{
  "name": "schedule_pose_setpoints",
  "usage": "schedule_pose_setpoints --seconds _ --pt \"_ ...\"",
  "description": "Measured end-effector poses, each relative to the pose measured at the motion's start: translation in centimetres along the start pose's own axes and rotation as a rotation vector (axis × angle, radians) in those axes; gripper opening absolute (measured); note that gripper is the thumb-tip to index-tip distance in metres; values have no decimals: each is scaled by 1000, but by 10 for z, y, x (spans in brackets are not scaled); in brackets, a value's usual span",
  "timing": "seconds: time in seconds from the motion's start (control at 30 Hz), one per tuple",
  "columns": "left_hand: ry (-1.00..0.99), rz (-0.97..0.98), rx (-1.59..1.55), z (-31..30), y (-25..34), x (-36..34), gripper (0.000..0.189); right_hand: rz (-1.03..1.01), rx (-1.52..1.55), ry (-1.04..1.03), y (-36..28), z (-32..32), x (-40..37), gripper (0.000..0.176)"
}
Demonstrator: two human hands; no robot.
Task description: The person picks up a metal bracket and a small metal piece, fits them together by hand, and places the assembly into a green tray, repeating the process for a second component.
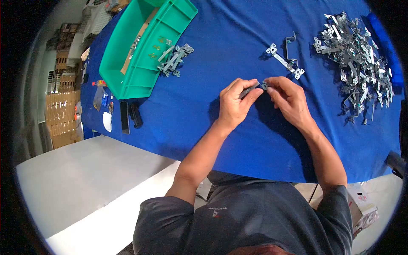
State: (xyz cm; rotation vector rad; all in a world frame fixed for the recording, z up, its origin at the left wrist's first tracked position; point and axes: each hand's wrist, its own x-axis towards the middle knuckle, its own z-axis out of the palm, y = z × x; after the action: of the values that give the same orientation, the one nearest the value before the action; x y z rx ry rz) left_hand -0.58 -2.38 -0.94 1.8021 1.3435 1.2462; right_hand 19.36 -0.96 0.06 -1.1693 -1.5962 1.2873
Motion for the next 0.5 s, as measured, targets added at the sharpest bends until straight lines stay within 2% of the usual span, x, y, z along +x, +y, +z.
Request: schedule_pose_setpoints --seconds 0.1,0.23,0.37,0.5 --pt "-21 33 -5 -1 3 1 24 -205 -217 36 2 -2 3 15" --pt "-3 78 35 1 2 1 24 -96 43 203 12 3 5 11" --pt "114 -124 -217 3 -8 -4 24 81 40 39 0 0 1 15" --pt "102 -182 -285 1 -3 -5 25 -55 -128 6 0 0 0 18"
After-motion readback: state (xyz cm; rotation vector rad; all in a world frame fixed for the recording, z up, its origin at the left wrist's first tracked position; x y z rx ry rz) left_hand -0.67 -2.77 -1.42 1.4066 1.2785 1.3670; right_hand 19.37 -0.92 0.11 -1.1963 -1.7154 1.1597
